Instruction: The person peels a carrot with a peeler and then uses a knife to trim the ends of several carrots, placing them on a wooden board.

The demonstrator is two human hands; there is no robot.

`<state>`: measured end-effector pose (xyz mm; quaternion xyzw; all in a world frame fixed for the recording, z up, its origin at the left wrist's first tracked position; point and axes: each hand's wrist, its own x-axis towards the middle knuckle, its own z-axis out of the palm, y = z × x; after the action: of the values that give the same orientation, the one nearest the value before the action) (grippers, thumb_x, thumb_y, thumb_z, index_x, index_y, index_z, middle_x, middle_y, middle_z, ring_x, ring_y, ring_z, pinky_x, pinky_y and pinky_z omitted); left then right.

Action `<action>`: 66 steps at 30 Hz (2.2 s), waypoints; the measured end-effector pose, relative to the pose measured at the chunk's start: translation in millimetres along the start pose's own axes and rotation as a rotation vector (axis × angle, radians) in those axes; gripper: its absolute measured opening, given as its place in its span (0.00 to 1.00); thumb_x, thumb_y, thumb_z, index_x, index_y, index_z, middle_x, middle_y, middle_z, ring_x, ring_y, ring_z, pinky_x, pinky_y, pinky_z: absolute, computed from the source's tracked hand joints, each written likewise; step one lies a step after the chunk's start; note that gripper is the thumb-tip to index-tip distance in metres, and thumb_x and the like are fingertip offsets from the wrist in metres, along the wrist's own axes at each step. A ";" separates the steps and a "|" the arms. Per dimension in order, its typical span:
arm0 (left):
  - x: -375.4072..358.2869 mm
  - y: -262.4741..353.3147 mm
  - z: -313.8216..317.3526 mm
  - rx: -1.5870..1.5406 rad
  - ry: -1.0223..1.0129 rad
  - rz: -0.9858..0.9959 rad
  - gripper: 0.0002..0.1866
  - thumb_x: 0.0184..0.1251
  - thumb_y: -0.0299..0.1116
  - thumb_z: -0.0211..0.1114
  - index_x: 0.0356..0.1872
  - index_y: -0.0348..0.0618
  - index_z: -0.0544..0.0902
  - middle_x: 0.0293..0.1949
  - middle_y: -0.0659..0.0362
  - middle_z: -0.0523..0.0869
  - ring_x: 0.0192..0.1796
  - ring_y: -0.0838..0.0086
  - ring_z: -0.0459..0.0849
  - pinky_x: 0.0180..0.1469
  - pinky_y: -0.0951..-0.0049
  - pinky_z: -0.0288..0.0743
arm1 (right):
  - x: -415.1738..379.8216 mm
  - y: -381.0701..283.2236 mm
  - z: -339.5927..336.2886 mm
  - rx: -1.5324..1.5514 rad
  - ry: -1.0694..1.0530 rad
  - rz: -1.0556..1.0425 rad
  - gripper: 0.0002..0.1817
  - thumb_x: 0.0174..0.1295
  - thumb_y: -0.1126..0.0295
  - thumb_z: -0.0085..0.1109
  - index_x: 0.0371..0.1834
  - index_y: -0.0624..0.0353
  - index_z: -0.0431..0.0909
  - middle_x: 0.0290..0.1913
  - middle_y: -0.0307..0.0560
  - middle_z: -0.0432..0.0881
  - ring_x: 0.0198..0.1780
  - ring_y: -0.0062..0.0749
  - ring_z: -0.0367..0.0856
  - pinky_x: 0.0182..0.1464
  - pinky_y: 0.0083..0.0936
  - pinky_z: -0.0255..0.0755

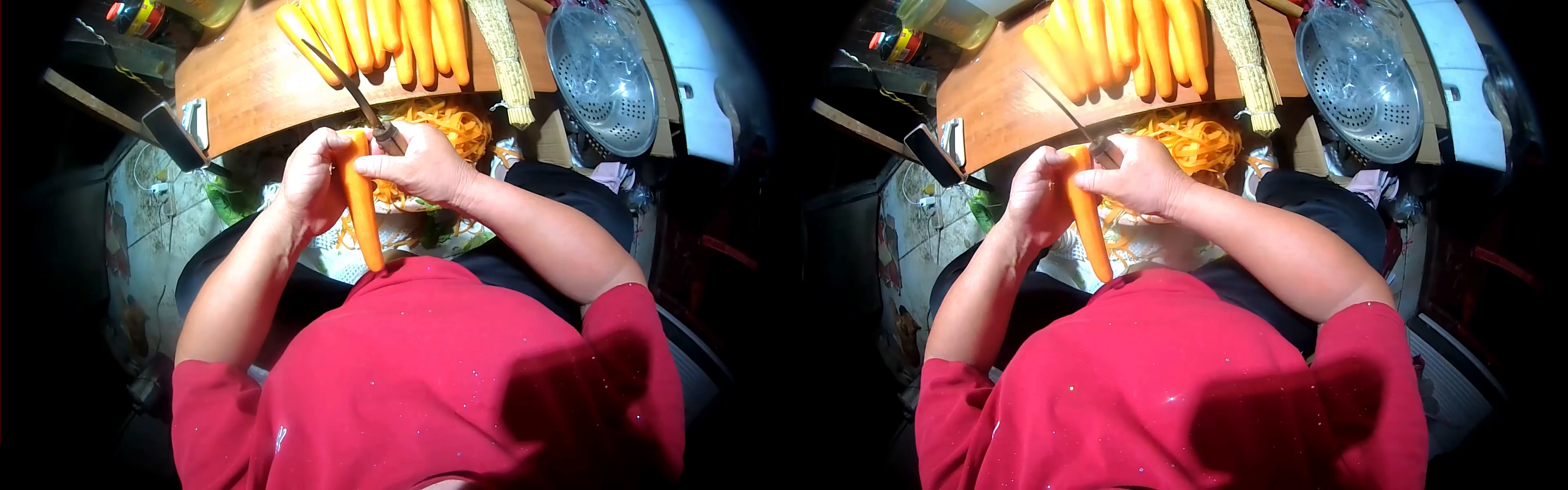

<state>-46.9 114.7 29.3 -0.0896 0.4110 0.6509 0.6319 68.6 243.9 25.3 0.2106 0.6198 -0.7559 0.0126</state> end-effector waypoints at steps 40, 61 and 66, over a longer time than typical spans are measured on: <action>168.9 191.0 -101.6 0.435 0.759 0.482 0.07 0.65 0.36 0.58 0.37 0.44 0.79 0.27 0.64 0.81 0.23 0.78 0.77 0.26 0.76 0.70 | -30.2 -31.5 -14.3 -0.203 -0.056 0.144 0.18 0.57 0.63 0.60 0.47 0.63 0.78 0.36 0.59 0.83 0.40 0.47 0.83 0.46 0.32 0.74; 2.2 -40.3 34.0 0.452 0.221 0.330 0.19 0.73 0.49 0.52 0.43 0.43 0.79 0.35 0.61 0.81 0.37 0.77 0.78 0.38 0.74 0.74 | -28.3 -14.8 -4.1 0.182 -0.086 -0.097 0.07 0.52 0.74 0.58 0.34 0.63 0.77 0.29 0.33 0.77 0.34 0.14 0.72 0.38 0.17 0.70; 39.9 -3.7 -23.9 0.437 0.542 0.427 0.15 0.71 0.42 0.56 0.43 0.38 0.77 0.31 0.56 0.82 0.25 0.72 0.80 0.29 0.72 0.73 | -55.5 -52.5 -0.9 0.163 -0.139 0.248 0.03 0.55 0.79 0.57 0.33 0.61 0.76 0.25 0.41 0.79 0.23 0.22 0.76 0.27 0.19 0.70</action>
<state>-60.6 128.6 -13.0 -0.0342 0.7005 0.6179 0.3554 104.8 243.4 92.6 0.2331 0.5235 -0.8089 0.1313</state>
